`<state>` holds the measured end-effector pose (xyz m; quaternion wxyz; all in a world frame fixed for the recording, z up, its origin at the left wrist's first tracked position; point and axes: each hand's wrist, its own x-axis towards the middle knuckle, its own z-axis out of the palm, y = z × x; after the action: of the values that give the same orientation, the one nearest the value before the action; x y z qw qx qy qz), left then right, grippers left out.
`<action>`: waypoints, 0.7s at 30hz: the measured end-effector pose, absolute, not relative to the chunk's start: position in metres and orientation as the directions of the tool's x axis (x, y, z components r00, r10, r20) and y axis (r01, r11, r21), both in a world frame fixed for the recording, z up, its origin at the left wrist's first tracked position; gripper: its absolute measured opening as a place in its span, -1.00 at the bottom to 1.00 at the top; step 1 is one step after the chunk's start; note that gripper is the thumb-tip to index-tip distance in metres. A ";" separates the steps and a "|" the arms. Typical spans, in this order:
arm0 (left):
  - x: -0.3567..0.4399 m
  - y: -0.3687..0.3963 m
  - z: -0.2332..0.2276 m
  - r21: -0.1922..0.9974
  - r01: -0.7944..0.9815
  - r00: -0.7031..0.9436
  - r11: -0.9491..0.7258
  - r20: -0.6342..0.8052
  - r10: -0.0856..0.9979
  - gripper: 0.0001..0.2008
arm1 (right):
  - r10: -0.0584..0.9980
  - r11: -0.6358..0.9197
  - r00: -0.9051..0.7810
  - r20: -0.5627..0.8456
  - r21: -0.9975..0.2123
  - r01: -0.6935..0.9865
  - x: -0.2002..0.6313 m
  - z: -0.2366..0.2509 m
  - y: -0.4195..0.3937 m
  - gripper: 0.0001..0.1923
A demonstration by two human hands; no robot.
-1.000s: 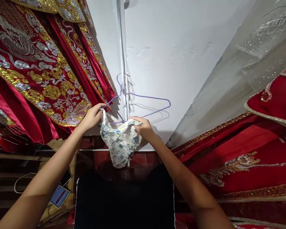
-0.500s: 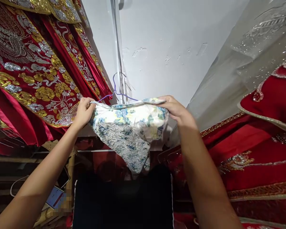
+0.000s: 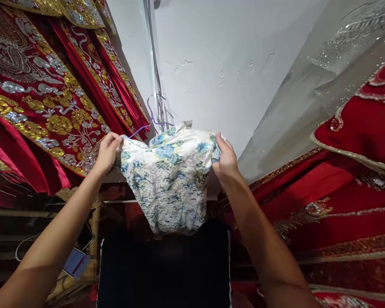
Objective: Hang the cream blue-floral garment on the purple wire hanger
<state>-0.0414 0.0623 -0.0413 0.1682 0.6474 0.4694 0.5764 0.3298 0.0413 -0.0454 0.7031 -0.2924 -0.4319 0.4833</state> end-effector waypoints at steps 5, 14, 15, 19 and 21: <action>-0.025 0.066 -0.034 0.673 0.509 -0.070 -0.537 0.654 0.753 -0.86 | 0.887 0.290 -0.217 0.408 -0.856 -0.427 0.300 -0.001 0.025 -0.52; 0.012 0.035 -0.064 0.779 0.279 0.138 -0.561 0.546 0.826 -0.52 | 0.703 0.616 -0.602 0.379 -0.747 0.249 0.264 -0.056 -0.019 -0.41; 0.022 0.026 -0.063 0.774 0.235 0.202 -0.588 0.553 0.809 -0.52 | 0.782 0.588 -0.464 0.416 -0.739 0.329 0.263 -0.071 -0.013 -0.35; 0.063 -0.012 -0.044 0.790 0.071 0.452 -0.609 0.519 0.726 -0.43 | 0.892 0.447 -0.146 0.429 -0.778 0.442 0.266 -0.117 0.015 -0.42; 0.075 -0.024 -0.031 0.829 0.021 0.522 -0.559 0.468 0.713 -0.39 | 0.904 0.416 -0.062 0.422 -0.838 0.353 0.275 -0.123 0.019 -0.61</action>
<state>0.0749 -0.0237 -0.0306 0.4050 0.7727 0.2375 0.4272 0.2748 0.0192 -0.1233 0.5023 -0.4657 -0.6749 0.2744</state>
